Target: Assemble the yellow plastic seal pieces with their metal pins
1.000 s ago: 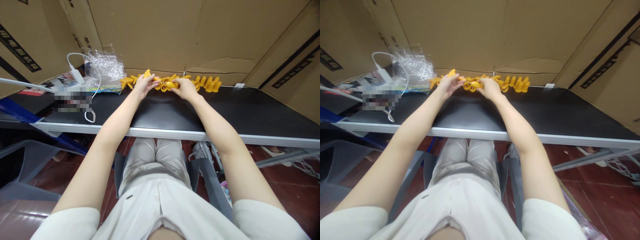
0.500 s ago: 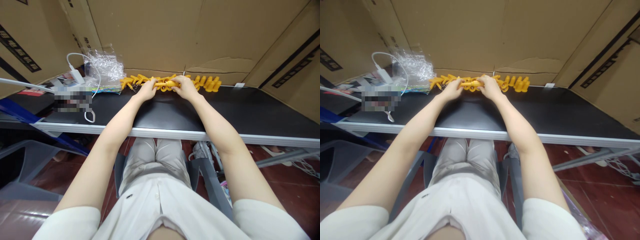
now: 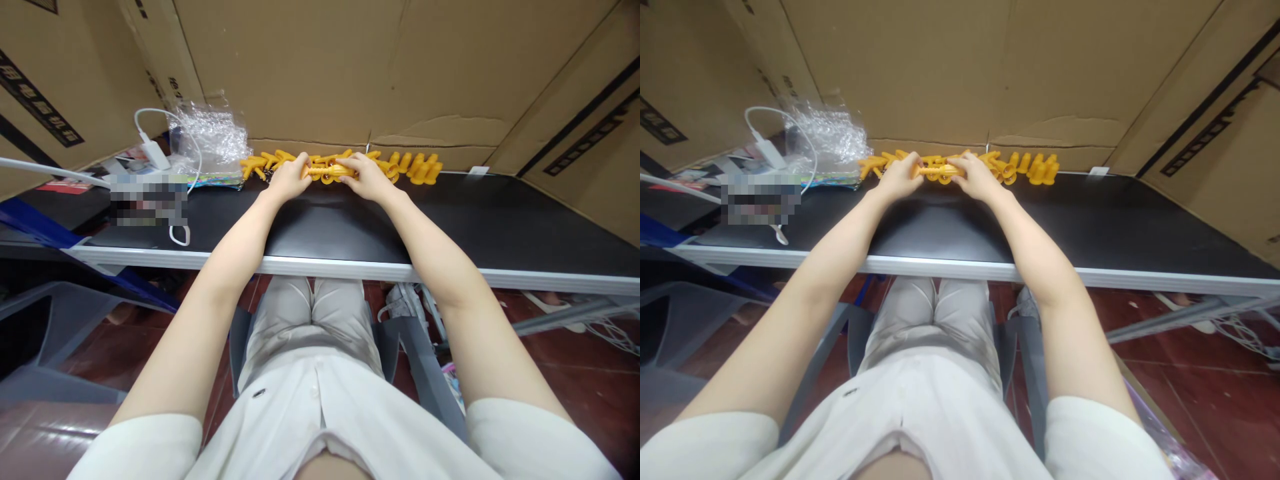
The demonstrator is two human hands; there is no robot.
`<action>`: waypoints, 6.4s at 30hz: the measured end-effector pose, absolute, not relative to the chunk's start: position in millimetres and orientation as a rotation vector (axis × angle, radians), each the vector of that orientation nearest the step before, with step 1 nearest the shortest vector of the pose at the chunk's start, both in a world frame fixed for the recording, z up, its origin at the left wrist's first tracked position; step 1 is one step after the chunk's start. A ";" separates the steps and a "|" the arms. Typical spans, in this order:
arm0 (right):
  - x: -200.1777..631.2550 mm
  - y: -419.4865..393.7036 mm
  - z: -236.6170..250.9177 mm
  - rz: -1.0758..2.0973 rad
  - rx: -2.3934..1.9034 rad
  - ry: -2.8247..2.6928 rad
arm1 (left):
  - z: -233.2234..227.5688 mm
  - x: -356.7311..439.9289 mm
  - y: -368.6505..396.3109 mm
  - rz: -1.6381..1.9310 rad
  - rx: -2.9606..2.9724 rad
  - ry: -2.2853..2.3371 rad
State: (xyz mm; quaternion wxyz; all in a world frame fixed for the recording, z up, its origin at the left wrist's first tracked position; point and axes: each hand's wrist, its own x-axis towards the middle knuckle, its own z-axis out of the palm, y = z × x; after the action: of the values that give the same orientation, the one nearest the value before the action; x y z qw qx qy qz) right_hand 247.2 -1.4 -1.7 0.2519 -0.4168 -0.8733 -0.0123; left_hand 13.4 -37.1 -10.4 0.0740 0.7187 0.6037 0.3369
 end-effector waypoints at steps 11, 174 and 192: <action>250.0 -15.5 17.6 0.276 -1.281 -2.154 | -12.8 6.4 -29.4 1.118 2.107 1.768; 257.6 -24.8 31.7 1.180 -1.087 -1.655 | -21.2 11.6 -14.6 1.170 2.392 1.803; 273.9 -9.3 43.0 0.810 -1.080 -1.454 | -22.3 7.3 -15.7 1.290 2.399 1.619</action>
State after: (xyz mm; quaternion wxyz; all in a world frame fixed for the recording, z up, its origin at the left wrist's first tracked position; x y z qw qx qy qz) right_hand 273.9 -9.3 43.0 0.5469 -0.4558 -0.6136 0.3415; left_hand 7.3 -15.7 -22.3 -0.0136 0.7571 0.5110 0.4069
